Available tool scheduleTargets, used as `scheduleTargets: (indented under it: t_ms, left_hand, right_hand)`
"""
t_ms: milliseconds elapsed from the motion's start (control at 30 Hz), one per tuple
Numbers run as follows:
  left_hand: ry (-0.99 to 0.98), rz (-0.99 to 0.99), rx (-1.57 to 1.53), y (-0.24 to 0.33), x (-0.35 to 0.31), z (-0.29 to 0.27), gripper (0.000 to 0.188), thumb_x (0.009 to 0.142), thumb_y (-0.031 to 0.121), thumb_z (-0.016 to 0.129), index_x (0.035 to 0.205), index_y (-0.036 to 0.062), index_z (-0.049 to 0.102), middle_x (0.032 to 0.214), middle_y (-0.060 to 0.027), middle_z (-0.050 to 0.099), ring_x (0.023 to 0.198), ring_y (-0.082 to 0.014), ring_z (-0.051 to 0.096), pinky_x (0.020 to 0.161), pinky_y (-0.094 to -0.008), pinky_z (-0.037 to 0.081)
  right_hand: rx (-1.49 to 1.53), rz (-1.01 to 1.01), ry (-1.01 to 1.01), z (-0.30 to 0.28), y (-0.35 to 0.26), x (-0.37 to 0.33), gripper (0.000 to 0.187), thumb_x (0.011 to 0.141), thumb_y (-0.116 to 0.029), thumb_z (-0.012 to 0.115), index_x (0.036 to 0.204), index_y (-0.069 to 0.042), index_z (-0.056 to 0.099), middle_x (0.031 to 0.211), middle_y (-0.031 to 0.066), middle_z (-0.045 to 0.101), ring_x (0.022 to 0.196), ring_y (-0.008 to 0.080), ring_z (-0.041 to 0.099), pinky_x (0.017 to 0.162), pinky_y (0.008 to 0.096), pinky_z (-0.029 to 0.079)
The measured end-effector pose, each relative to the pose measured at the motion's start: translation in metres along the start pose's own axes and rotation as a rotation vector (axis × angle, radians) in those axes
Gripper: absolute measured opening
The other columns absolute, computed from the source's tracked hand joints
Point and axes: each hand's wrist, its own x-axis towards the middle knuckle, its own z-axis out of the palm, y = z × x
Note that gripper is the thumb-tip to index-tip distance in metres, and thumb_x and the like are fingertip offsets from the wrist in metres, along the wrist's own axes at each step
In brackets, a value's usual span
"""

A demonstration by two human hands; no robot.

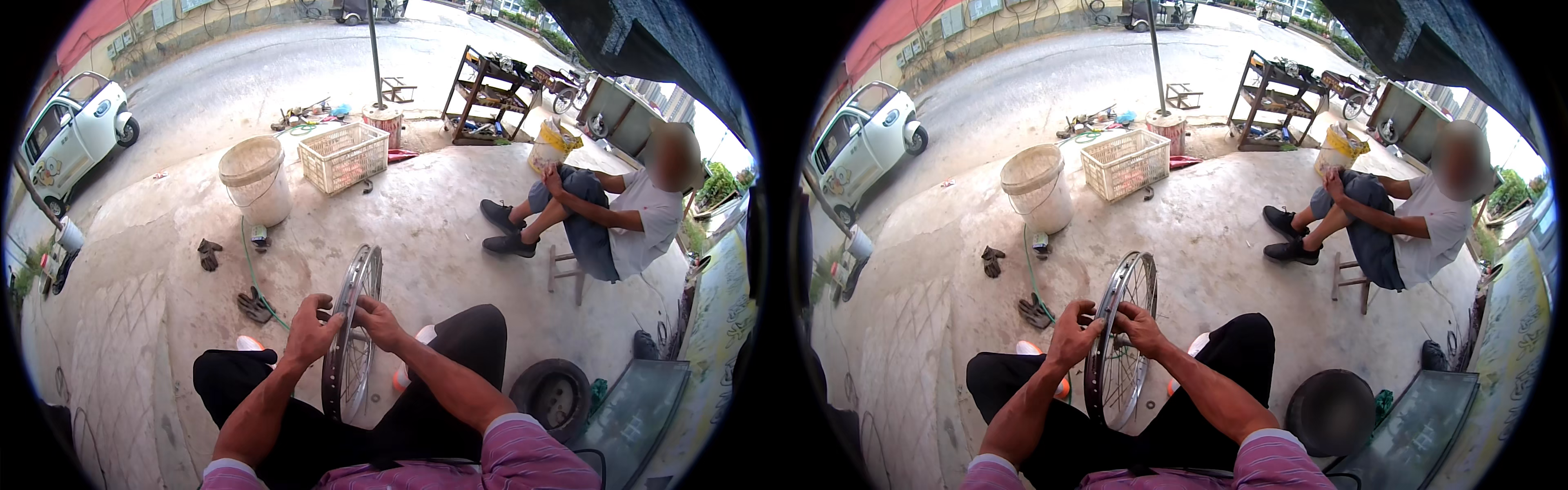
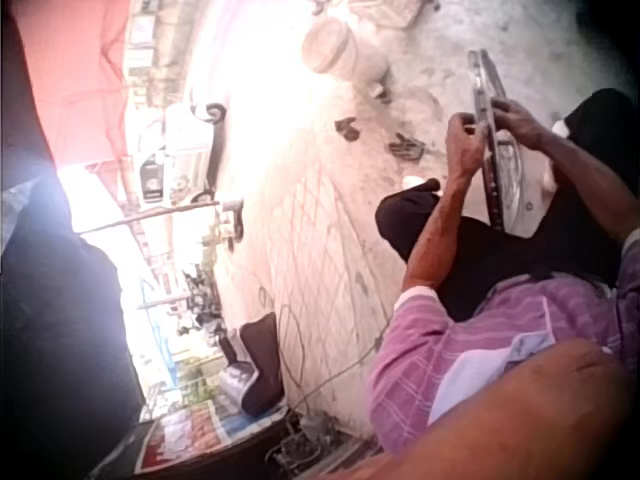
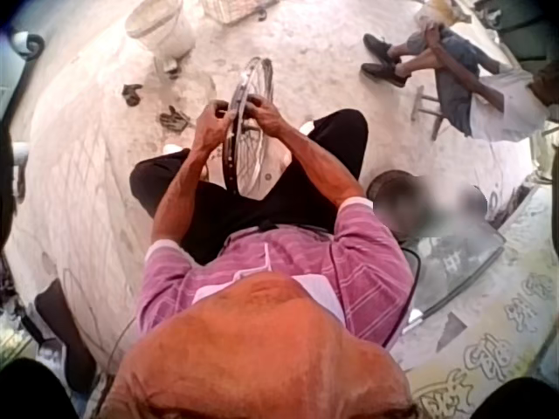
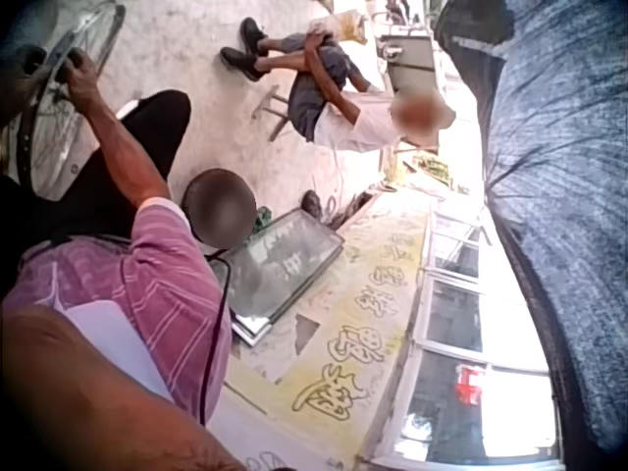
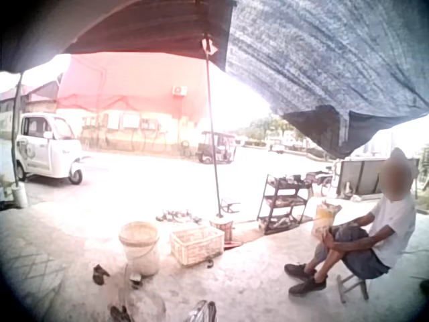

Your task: The person threads and secures spokes into a bicycle rim while seated, rotating the rim to access different holes. The person handles the rim and spokes by hand, occasionally adjusting the rim's orientation.

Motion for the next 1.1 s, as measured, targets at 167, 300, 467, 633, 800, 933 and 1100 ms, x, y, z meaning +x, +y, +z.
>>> scheduleTargets:
  t_ms: [167,300,467,633,800,933,1100]
  left_hand:
    - [-0.078,0.252,0.064,0.011,0.009,0.006,0.040,0.086,0.009,0.066,0.126,0.0086,0.065,0.122,-0.0162,0.059,0.109,-0.0307,0.063,0.085,-0.0381,0.056]
    - [-0.099,0.338,0.183,0.017,0.010,0.009,0.029,0.085,0.004,0.065,0.114,0.0035,0.070,0.120,-0.0152,0.058,0.108,-0.0305,0.062,0.083,-0.0365,0.056]
    - [-0.112,0.331,0.278,0.025,0.008,0.004,0.023,0.083,0.009,0.068,0.105,0.0041,0.072,0.119,-0.0156,0.060,0.109,-0.0323,0.062,0.088,-0.0394,0.053]
    - [-0.130,0.363,0.347,0.023,0.009,-0.004,0.021,0.084,0.015,0.069,0.103,0.0084,0.073,0.122,-0.0132,0.061,0.111,-0.0327,0.062,0.094,-0.0410,0.052]
    - [-0.180,0.349,0.380,0.039,0.005,-0.013,0.020,0.081,0.012,0.069,0.100,0.0043,0.072,0.121,-0.0147,0.062,0.109,-0.0345,0.063,0.093,-0.0403,0.052]
    - [-0.158,0.398,0.422,0.039,0.006,-0.009,0.017,0.081,0.011,0.069,0.097,0.0031,0.070,0.121,-0.0148,0.061,0.108,-0.0344,0.063,0.091,-0.0403,0.053]
    - [-0.102,0.510,0.403,0.046,0.005,-0.003,0.015,0.082,0.011,0.070,0.093,0.0027,0.066,0.118,-0.0145,0.062,0.104,-0.0339,0.064,0.086,-0.0417,0.054]
  right_hand:
    - [-0.075,-0.018,0.006,0.000,-0.001,-0.007,0.028,0.103,-0.019,0.061,0.125,-0.002,0.061,0.113,0.0035,0.066,0.104,0.0128,0.063,0.093,0.0311,0.052]
    - [-0.058,-0.073,0.037,-0.001,0.008,-0.015,0.028,0.103,-0.017,0.061,0.126,-0.002,0.060,0.115,0.0035,0.066,0.104,0.0115,0.062,0.092,0.0308,0.052]
    - [-0.042,-0.046,0.014,0.001,0.009,-0.019,0.026,0.102,-0.018,0.062,0.124,-0.004,0.061,0.109,0.0009,0.067,0.093,0.0093,0.063,0.082,0.0271,0.052]
    - [-0.070,-0.015,0.001,0.004,0.011,-0.022,0.026,0.103,-0.020,0.061,0.123,-0.004,0.062,0.104,-0.0006,0.066,0.090,0.0080,0.062,0.080,0.0262,0.052]
    - [-0.094,0.012,0.015,0.009,0.007,-0.024,0.027,0.103,-0.020,0.061,0.125,-0.005,0.062,0.102,-0.0012,0.066,0.089,0.0075,0.061,0.078,0.0259,0.052]
    - [-0.068,-0.016,0.013,0.008,0.008,-0.023,0.027,0.103,-0.019,0.060,0.126,-0.005,0.062,0.102,-0.0011,0.067,0.088,0.0072,0.061,0.076,0.0254,0.052]
    - [-0.021,0.039,0.040,0.005,0.004,-0.027,0.029,0.101,-0.018,0.061,0.126,-0.004,0.062,0.101,-0.0004,0.065,0.089,0.0088,0.061,0.078,0.0261,0.052]
